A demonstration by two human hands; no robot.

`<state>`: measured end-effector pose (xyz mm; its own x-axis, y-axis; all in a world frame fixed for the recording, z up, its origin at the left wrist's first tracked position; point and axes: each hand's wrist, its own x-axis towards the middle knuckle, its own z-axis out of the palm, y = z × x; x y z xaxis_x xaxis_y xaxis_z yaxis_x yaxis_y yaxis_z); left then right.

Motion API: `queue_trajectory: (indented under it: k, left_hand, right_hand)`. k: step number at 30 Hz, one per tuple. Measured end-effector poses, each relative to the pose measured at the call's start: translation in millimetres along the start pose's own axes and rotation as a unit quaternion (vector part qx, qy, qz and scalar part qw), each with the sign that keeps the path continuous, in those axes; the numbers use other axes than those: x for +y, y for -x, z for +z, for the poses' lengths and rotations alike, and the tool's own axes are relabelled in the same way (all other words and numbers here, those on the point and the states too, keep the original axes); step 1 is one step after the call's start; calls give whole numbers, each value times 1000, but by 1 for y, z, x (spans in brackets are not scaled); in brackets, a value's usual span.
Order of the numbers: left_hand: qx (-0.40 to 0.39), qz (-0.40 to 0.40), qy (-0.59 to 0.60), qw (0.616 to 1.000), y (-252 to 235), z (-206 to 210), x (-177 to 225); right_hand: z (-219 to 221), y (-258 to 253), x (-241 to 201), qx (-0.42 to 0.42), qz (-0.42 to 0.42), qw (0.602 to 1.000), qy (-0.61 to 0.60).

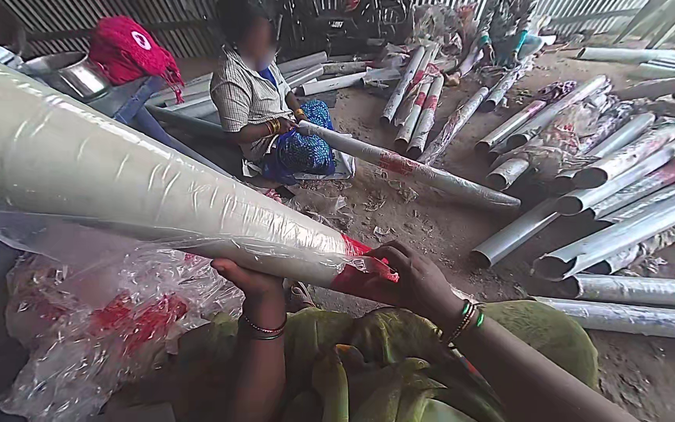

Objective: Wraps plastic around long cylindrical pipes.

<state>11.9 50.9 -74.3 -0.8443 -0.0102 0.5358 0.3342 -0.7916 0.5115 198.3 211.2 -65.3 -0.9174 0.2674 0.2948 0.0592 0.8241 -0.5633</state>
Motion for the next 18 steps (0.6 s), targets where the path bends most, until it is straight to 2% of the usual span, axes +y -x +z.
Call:
queue_trajectory:
  k: [2,4,8,13,15,18]
  left_hand:
    - [46,32,-25,998,2,11,2]
    - [67,31,-48,996,3,22,4]
    - [80,-26,-76,994,3,30,3]
    - [76,-113,-30,990,11,38,4]
    - [51,-135,22,989,17,45,2]
    - [-106,-104,80,986,21,24,-33]
  right_hand:
    - [8,-1,-1,70,-25,996,41]
    - [12,2,2,111,-58,990,61]
    - [20,16,10,146,-97,982,75]
    - [27,43,12,227,-141,961,75]
    - [27,58,13,258,-149,951,83]
    - [17,80,16,297,-139,940,90]
